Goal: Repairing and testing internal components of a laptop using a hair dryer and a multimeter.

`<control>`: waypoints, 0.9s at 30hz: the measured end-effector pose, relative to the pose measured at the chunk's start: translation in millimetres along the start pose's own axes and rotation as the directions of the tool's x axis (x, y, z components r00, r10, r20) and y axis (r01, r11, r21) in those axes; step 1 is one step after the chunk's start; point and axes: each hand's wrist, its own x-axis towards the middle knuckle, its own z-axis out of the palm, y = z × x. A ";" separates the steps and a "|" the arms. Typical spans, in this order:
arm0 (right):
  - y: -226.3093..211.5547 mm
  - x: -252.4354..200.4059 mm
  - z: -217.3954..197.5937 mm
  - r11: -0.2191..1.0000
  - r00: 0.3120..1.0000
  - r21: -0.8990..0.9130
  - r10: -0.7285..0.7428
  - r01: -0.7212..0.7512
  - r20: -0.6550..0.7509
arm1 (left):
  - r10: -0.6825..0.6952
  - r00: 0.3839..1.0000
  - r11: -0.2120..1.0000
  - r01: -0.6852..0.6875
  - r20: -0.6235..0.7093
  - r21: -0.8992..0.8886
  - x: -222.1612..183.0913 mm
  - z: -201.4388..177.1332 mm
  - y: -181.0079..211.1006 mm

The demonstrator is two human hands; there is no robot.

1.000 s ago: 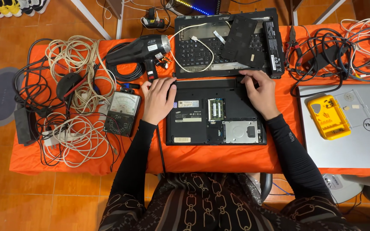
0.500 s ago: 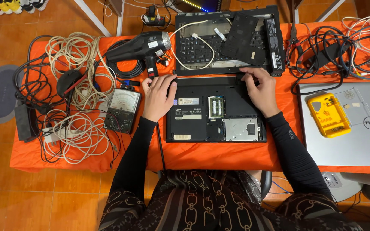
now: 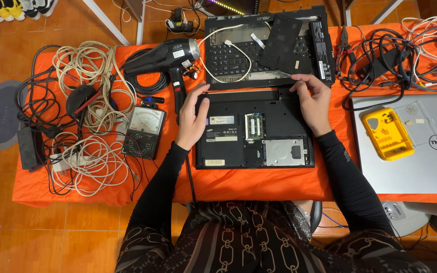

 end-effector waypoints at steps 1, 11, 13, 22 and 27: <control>0.3 -0.6 -0.1 1.000 1.000 0.004 0.006 -0.006 -0.002 | -0.074 0.997 0.989 0.075 0.015 -0.125 -1.2 1.1 0.7; 7.0 0.1 -3.5 0.998 0.998 0.055 0.016 -0.012 -0.058 | -0.157 0.988 0.884 0.142 0.003 -0.446 -5.6 10.6 -19.3; 12.1 0.2 -6.1 0.993 0.992 0.122 0.015 0.001 -0.126 | -0.143 0.990 0.858 0.118 -0.013 -0.499 -6.1 11.5 -18.6; 12.3 1.2 -6.3 0.989 0.986 0.148 0.003 0.022 -0.166 | -0.105 0.992 0.861 0.059 -0.063 -0.505 -6.2 13.0 -14.6; 18.2 2.6 -7.9 0.988 0.984 0.151 0.013 0.014 -0.177 | -0.109 0.991 0.864 0.054 -0.082 -0.501 -7.5 14.1 -18.4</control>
